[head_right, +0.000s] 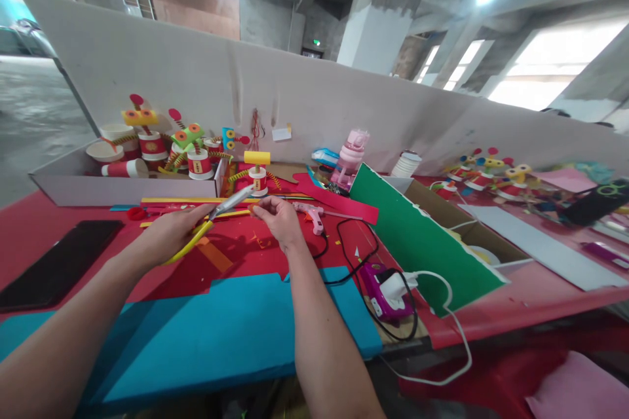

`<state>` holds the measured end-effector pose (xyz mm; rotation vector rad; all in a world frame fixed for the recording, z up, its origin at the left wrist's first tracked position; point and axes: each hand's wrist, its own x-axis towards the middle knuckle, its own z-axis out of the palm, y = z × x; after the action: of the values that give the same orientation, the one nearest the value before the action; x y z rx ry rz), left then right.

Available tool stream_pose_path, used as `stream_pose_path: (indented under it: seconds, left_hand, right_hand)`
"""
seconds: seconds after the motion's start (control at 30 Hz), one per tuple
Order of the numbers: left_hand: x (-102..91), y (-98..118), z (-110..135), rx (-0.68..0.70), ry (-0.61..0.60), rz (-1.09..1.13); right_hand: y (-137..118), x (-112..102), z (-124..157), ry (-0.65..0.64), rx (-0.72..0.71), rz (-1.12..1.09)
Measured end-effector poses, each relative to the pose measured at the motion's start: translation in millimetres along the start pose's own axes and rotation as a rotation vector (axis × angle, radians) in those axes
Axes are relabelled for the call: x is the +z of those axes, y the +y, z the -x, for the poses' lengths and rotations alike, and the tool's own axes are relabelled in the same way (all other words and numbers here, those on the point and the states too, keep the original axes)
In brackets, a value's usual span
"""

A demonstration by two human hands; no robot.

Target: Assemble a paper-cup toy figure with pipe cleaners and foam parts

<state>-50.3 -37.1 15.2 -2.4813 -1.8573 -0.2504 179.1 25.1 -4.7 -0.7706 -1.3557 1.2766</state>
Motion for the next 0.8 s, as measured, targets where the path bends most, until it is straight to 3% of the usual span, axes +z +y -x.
stream_pose_path:
  seconds: [0.13, 0.3, 0.57, 0.67, 0.73, 0.8]
  left_hand:
    - [1.5, -3.6, -2.7, -0.109, -0.039, -0.088]
    - [4.0, -19.8, -3.4, -0.097, -0.117, -0.03]
    - [10.8, -49.1, 19.7, -0.181, -0.161, -0.005]
    - [6.9, -61.3, 31.6, -0.197, -0.19, -0.005]
    - [0.1, -57.6, 34.9, -0.201, -0.175, -0.089]
    - [-5.7, -36.6, 31.4, -0.203, -0.086, -0.215]
  right_hand:
    - [7.4, 5.3, -3.1, 0.106, 0.01, -0.077]
    - [23.0, 9.0, -8.2, 0.227, 0.042, -0.155]
    - [46.0, 12.2, -2.9, 0.121, 0.105, 0.002]
    - [47.0, 5.0, -3.4, 0.138, 0.09, 0.092]
    - [45.3, -1.8, -5.3, 0.196, 0.127, 0.045]
    - [42.6, -8.6, -7.8, 0.263, 0.181, -0.089]
